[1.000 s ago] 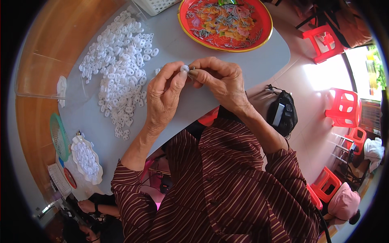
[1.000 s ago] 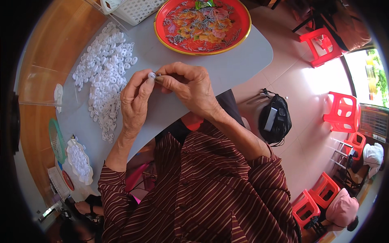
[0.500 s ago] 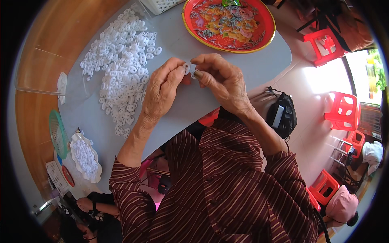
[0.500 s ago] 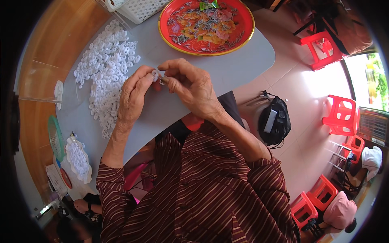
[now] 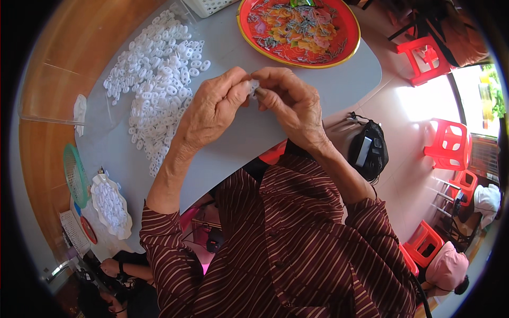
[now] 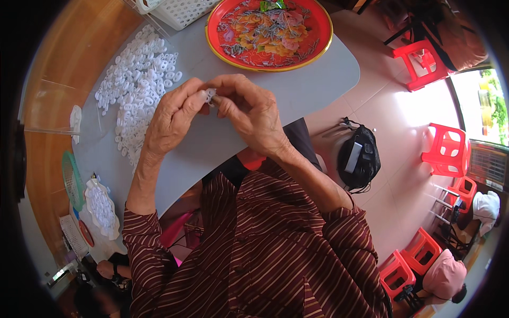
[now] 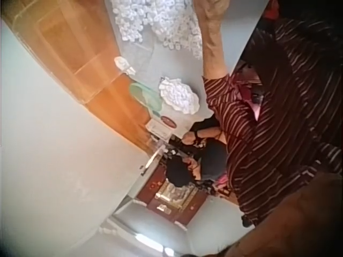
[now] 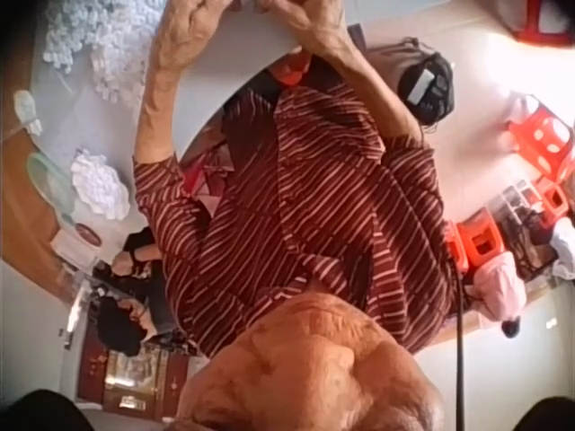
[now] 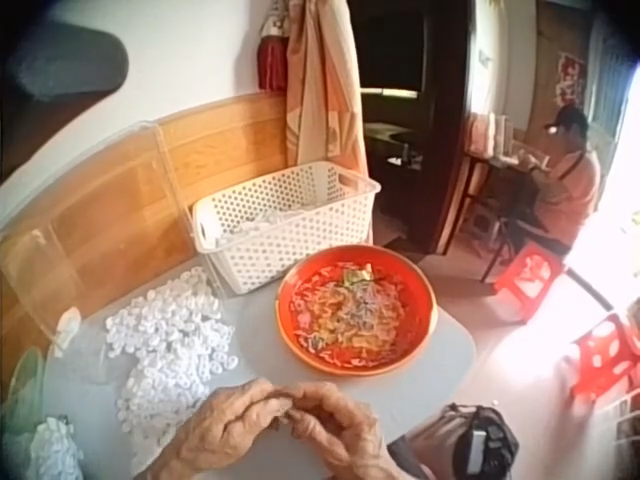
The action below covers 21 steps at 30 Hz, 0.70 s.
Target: The recorder is manually inserting small metal or plastic pins into white plastic ring-shaped components at a table.
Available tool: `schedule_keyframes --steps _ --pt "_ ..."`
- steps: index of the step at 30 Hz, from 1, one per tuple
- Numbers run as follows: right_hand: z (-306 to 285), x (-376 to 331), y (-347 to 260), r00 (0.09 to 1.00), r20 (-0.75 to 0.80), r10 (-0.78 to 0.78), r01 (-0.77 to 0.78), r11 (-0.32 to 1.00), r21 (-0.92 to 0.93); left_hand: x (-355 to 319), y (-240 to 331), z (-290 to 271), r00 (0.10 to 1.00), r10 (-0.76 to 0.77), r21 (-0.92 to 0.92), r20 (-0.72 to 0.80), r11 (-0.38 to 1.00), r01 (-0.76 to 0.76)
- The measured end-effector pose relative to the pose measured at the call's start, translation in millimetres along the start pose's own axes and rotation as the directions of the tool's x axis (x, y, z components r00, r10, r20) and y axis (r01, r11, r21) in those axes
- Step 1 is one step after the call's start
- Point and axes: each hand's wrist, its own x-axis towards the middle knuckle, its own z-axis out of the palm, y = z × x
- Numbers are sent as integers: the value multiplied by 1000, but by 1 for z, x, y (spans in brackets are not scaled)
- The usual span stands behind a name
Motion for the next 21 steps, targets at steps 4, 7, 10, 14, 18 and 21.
schedule_keyframes --steps 4,7,10,14,18,21 --pt "1 1 3 999 -46 17 -13 997 79 -7 -4 17 987 -35 -103 -157 994 19" --pt "0 0 -1 999 -32 11 -10 999 46 -12 -7 27 979 -27 -87 -202 996 10" --pt "1 -1 -1 999 -40 19 -17 999 47 -13 -6 29 972 -19 -80 -232 997 0" --pt "2 -1 2 998 -58 4 0 998 67 -16 -7 30 956 -24 -49 -291 999 11" --pt "2 -2 0 997 -71 14 -11 999 41 -15 -8 30 952 -45 -34 -304 999 36" --pt "2 -2 -2 997 -77 14 -11 999 39 -15 -5 31 950 -35 -10 -310 999 33"
